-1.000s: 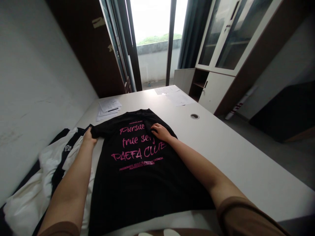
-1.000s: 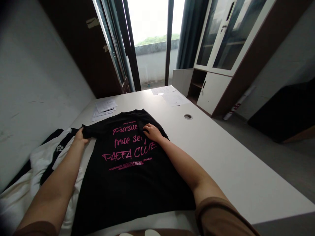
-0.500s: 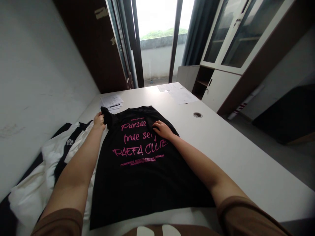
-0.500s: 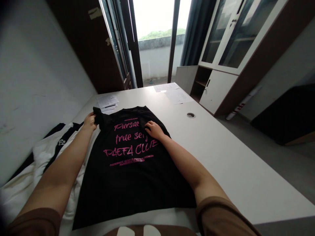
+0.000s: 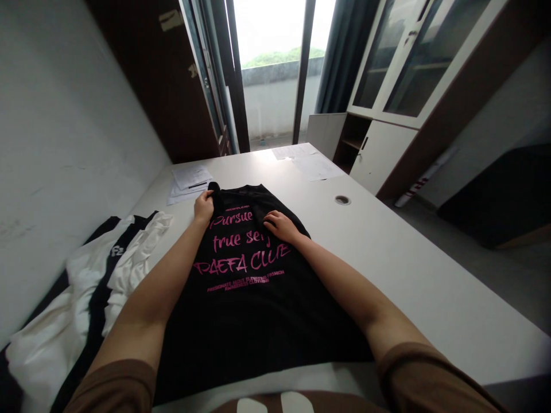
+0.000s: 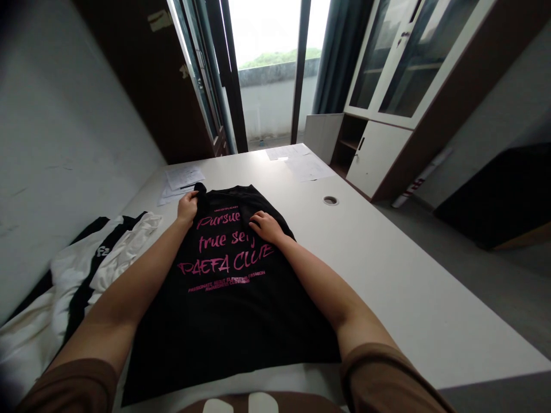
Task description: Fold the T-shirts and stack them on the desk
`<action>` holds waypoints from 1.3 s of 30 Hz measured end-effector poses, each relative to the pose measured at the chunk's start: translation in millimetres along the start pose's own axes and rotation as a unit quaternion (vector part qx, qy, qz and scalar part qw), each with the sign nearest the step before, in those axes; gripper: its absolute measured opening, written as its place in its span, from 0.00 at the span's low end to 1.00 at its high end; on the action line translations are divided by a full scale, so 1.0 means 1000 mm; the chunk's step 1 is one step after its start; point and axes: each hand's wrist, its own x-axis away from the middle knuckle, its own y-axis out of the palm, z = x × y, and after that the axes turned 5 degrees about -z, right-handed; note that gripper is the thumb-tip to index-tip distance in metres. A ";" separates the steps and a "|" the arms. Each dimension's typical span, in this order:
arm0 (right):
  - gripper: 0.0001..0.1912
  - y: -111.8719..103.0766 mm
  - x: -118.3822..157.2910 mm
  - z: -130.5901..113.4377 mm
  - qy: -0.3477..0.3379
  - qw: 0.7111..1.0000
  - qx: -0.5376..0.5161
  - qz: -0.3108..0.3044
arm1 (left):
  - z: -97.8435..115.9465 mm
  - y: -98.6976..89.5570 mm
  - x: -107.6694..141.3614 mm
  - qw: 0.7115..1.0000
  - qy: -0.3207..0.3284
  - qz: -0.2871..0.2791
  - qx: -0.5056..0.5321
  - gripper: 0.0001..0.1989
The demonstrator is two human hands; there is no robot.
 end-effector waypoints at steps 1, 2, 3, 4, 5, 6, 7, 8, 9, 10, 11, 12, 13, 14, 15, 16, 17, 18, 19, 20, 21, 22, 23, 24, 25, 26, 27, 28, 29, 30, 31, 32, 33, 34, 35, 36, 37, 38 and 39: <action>0.11 0.000 0.000 0.000 0.001 1.000 -0.001 0.000 | 0.003 0.005 0.000 1.000 0.007 0.000 0.003 0.16; 0.11 0.000 0.000 0.000 0.002 1.000 -0.001 0.001 | 0.006 0.010 0.000 1.000 0.008 -0.001 0.011 0.16; 0.11 0.000 0.000 0.000 0.002 1.000 -0.001 0.001 | 0.009 0.015 0.000 1.000 0.007 -0.004 0.020 0.16; 0.11 0.000 0.000 0.000 0.003 1.000 -0.002 0.001 | 0.011 0.020 0.001 1.000 0.007 -0.013 0.026 0.16; 0.11 0.000 0.000 0.000 0.003 1.000 -0.003 0.000 | 0.013 0.025 0.003 0.999 0.010 -0.027 0.030 0.16; 0.11 0.001 -0.001 0.000 0.003 1.000 -0.003 -0.001 | 0.014 0.030 0.006 0.998 0.016 -0.047 0.031 0.17; 0.11 0.001 -0.001 0.000 0.004 1.000 -0.004 -0.001 | 0.014 0.036 0.010 0.996 0.026 -0.076 0.030 0.18; 0.11 0.000 -0.001 -0.001 0.006 1.000 -0.004 0.002 | 0.013 0.040 0.014 0.992 0.035 -0.117 0.024 0.18; 0.11 0.000 -0.001 -0.001 0.007 1.000 -0.005 0.007 | 0.011 0.045 0.019 0.985 0.042 -0.164 0.016 0.19; 0.10 -0.001 -0.001 -0.002 0.008 1.000 -0.007 0.016 | 0.008 0.049 0.024 0.976 0.044 -0.213 0.004 0.20; 0.10 -0.001 -0.001 -0.004 0.009 1.000 -0.011 0.027 | 0.005 0.052 0.029 0.966 0.043 -0.257 -0.010 0.20; 0.10 -0.003 -0.001 -0.005 0.008 0.999 -0.016 0.039 | 0.001 0.055 0.034 0.956 0.041 -0.289 -0.025 0.20; 0.10 -0.004 -0.001 -0.006 0.007 0.998 -0.022 0.049 | -0.003 0.057 0.038 0.949 0.041 -0.309 -0.042 0.20; 0.11 -0.005 -0.001 -0.008 0.006 0.998 -0.030 0.055 | -0.006 0.059 0.042 0.945 0.045 -0.317 -0.061 0.19; 0.11 -0.006 -0.001 -0.009 0.004 0.998 -0.037 0.057 | -0.010 0.061 0.046 0.942 0.056 -0.320 -0.080 0.18; 0.11 -0.007 -0.001 -0.010 0.000 0.997 -0.046 0.054 | -0.012 0.062 0.050 0.939 0.071 -0.321 -0.099 0.17; 0.11 -0.008 -0.001 -0.011 -0.004 0.997 -0.055 0.050 | -0.014 0.064 0.055 0.935 0.091 -0.321 -0.117 0.16; 0.12 -0.009 -0.001 -0.012 -0.008 0.997 -0.066 0.046 | -0.014 0.066 0.060 0.931 0.114 -0.321 -0.133 0.15; 0.12 -0.009 0.000 -0.014 -0.012 0.996 -0.076 0.047 | -0.014 0.070 0.066 0.925 0.139 -0.320 -0.148 0.15; 0.13 -0.010 0.000 -0.016 -0.016 0.995 -0.087 0.051 | -0.013 0.073 0.073 0.920 0.166 -0.315 -0.164 0.15; 0.13 -0.011 -0.001 -0.018 -0.019 0.993 -0.097 0.060 | -0.011 0.078 0.081 0.916 0.189 -0.306 -0.180 0.16; 0.14 -0.012 -0.001 -0.020 -0.025 0.991 -0.107 0.073 | -0.009 0.084 0.089 0.912 0.207 -0.293 -0.197 0.19; 0.14 -0.013 -0.001 -0.023 -0.033 0.989 -0.117 0.089 | -0.008 0.090 0.097 0.910 0.217 -0.280 -0.214 0.24; 0.15 -0.014 -0.002 -0.027 -0.043 0.985 -0.128 0.103 | -0.006 0.096 0.105 0.910 0.219 -0.266 -0.230 0.29; 0.15 -0.015 -0.002 -0.031 -0.054 0.982 -0.138 0.115 | -0.004 0.102 0.112 0.912 0.212 -0.253 -0.245 0.33; 0.16 -0.016 -0.002 -0.036 -0.064 0.980 -0.147 0.122 | -0.002 0.108 0.118 0.914 0.200 -0.240 -0.259 0.37; 0.16 -0.017 -0.001 -0.041 -0.072 0.978 -0.153 0.122 | -0.001 0.114 0.123 0.917 0.184 -0.230 -0.269 0.38; 0.17 -0.017 0.000 -0.046 -0.077 0.978 -0.157 0.116 | 0.001 0.119 0.126 0.922 0.167 -0.219 -0.272 0.37; 0.17 -0.018 0.000 -0.050 -0.080 0.979 -0.158 0.105 | 0.001 0.123 0.128 0.929 0.149 -0.208 -0.269 0.34; 0.17 -0.018 0.001 -0.055 -0.083 0.980 -0.158 0.091 | 0.002 0.127 0.128 0.937 0.130 -0.199 -0.257 0.31; 0.17 -0.019 0.002 -0.059 -0.089 0.981 -0.156 0.078 | 0.002 0.129 0.126 0.947 0.109 -0.191 -0.236 0.27; 0.17 -0.019 0.002 -0.062 -0.096 0.981 -0.155 0.068 | 0.001 0.131 0.123 0.957 0.083 -0.184 -0.206 0.22; 0.17 -0.019 0.002 -0.064 -0.105 0.981 -0.153 0.061 | 0.000 0.133 0.119 0.969 0.052 -0.175 -0.165 0.18; 0.17 -0.019 0.002 -0.065 -0.114 0.980 -0.149 0.058 | -0.001 0.134 0.113 0.981 0.012 -0.160 -0.106 0.13; 0.17 -0.020 0.001 -0.066 -0.121 0.981 -0.143 0.058 | -0.003 0.134 0.106 0.989 -0.032 -0.138 -0.035 0.10; 0.16 -0.021 0.000 -0.065 -0.122 0.982 -0.134 0.060 | -0.006 0.134 0.098 0.991 -0.073 -0.110 0.037 0.07; 0.16 -0.022 -0.001 -0.063 -0.115 0.984 -0.120 0.065 | -0.008 0.133 0.090 0.986 -0.108 -0.082 0.101 0.06; 0.15 -0.024 -0.002 -0.060 -0.097 0.987 -0.103 0.071 | -0.010 0.132 0.082 0.978 -0.134 -0.058 0.150 0.06; 0.15 -0.027 -0.002 -0.057 -0.071 0.991 -0.082 0.080 | -0.013 0.131 0.073 0.971 -0.150 -0.041 0.184 0.07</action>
